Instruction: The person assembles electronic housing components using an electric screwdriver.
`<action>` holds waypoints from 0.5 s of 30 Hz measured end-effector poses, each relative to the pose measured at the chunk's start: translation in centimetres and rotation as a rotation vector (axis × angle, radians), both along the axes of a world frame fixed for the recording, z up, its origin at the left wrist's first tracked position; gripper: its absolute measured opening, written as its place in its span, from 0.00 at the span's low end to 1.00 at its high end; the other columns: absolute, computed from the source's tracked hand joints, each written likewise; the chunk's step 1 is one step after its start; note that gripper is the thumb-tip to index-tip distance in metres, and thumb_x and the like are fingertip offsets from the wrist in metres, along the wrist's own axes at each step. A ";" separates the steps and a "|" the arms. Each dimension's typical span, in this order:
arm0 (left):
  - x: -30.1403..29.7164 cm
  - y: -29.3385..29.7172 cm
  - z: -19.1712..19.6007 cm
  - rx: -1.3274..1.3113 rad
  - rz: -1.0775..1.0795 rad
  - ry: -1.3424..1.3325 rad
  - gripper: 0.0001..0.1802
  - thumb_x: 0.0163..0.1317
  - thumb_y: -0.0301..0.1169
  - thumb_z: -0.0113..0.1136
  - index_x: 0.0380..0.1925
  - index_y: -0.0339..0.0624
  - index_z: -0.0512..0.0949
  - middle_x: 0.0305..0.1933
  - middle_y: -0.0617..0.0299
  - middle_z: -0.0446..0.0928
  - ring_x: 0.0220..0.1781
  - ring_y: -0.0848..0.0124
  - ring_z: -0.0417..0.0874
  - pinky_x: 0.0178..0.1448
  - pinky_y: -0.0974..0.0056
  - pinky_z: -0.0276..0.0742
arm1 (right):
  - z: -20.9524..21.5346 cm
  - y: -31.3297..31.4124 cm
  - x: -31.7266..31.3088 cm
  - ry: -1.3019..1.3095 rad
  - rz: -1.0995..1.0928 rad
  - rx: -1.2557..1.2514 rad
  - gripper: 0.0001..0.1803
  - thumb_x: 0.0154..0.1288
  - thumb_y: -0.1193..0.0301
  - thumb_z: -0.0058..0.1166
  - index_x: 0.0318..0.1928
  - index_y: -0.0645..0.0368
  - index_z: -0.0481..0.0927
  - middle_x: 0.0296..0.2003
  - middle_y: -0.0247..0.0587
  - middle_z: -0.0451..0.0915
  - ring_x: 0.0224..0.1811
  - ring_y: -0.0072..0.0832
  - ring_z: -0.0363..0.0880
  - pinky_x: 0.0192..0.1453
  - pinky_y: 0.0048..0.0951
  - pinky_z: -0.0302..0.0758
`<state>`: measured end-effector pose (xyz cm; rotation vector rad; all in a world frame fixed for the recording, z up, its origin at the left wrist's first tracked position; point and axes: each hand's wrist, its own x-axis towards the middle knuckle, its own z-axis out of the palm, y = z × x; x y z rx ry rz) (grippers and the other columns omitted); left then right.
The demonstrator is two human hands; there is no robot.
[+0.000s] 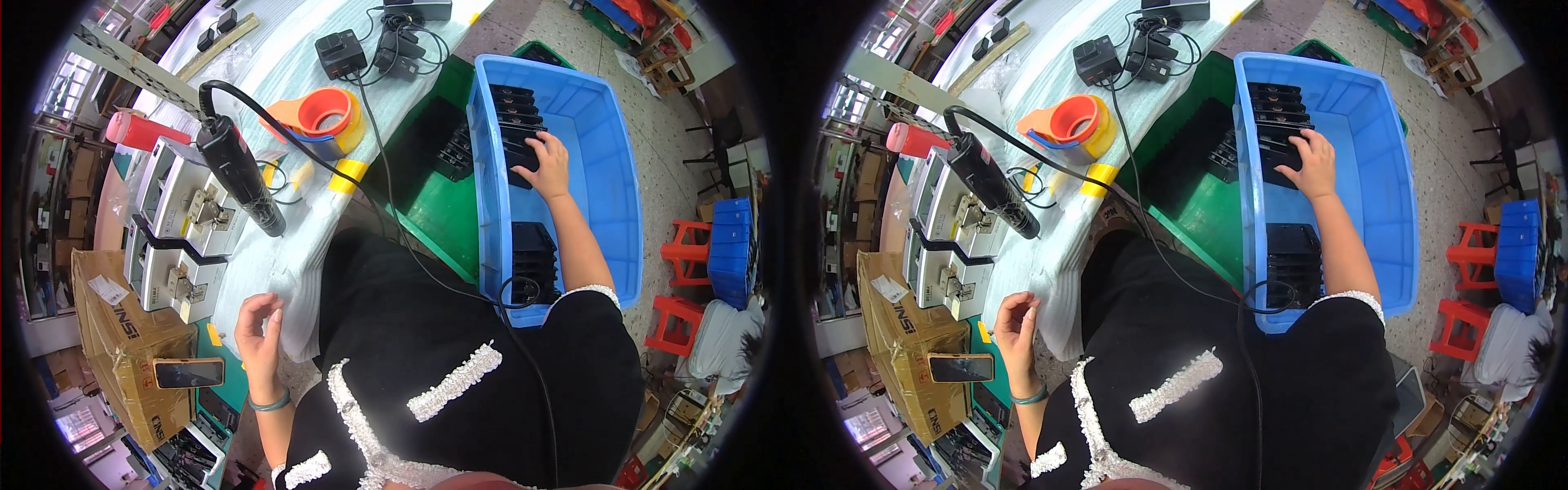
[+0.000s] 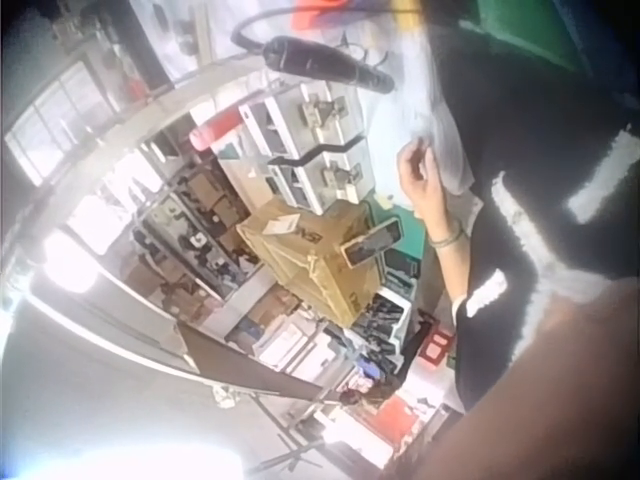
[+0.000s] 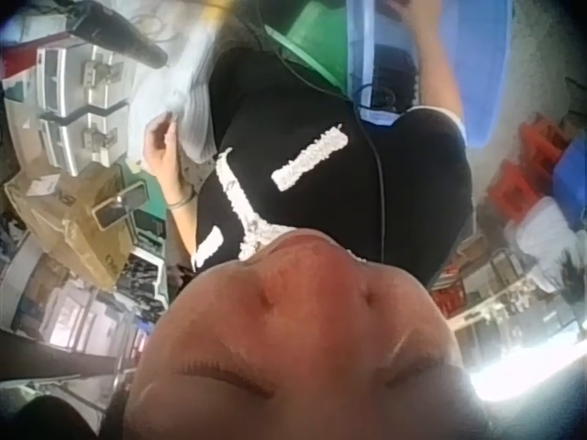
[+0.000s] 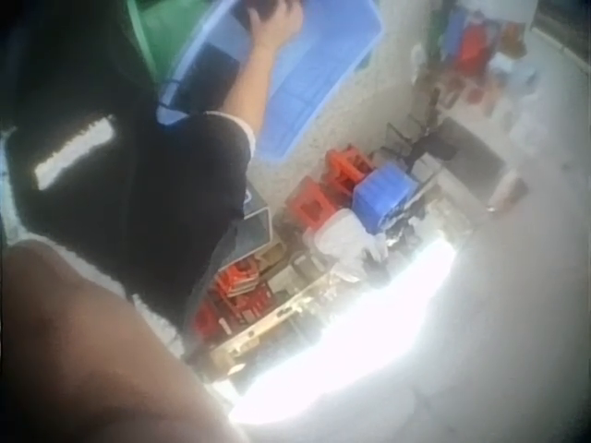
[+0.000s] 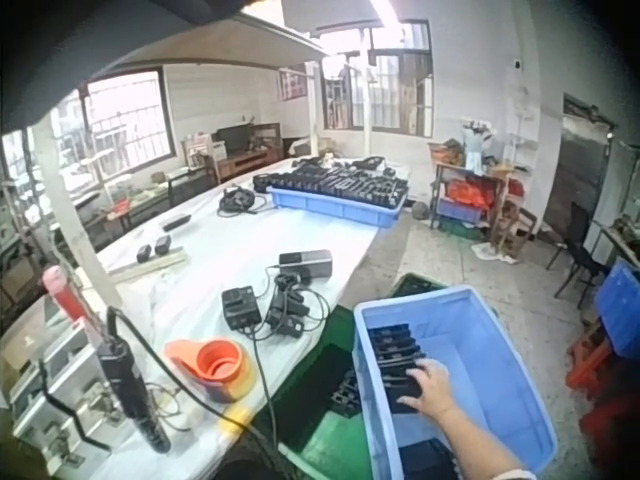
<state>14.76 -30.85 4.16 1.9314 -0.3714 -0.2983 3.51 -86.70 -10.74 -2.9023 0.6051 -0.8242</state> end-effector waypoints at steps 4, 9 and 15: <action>0.0 0.0 0.2 -0.004 0.061 0.012 0.14 0.58 0.17 0.58 0.45 0.36 0.76 0.46 0.58 0.76 0.48 0.70 0.80 0.55 0.66 0.74 | 0.4 0.8 1.0 0.141 0.006 -0.024 0.42 0.34 0.59 0.77 0.56 0.51 0.74 0.52 0.38 0.73 0.59 0.38 0.69 0.63 0.39 0.62; 0.3 0.4 0.6 -0.015 0.079 -0.009 0.14 0.59 0.17 0.58 0.45 0.36 0.76 0.46 0.59 0.76 0.48 0.70 0.80 0.55 0.66 0.73 | 1.1 1.5 2.3 0.202 -0.069 0.073 0.41 0.34 0.58 0.77 0.53 0.52 0.75 0.51 0.37 0.73 0.55 0.37 0.70 0.59 0.39 0.64; 0.2 1.1 0.2 -0.029 0.082 -0.009 0.13 0.61 0.18 0.57 0.47 0.35 0.75 0.47 0.58 0.77 0.49 0.70 0.80 0.57 0.66 0.73 | 0.8 1.4 2.4 0.305 -0.031 0.013 0.43 0.33 0.59 0.77 0.55 0.51 0.72 0.49 0.37 0.72 0.54 0.36 0.70 0.57 0.37 0.66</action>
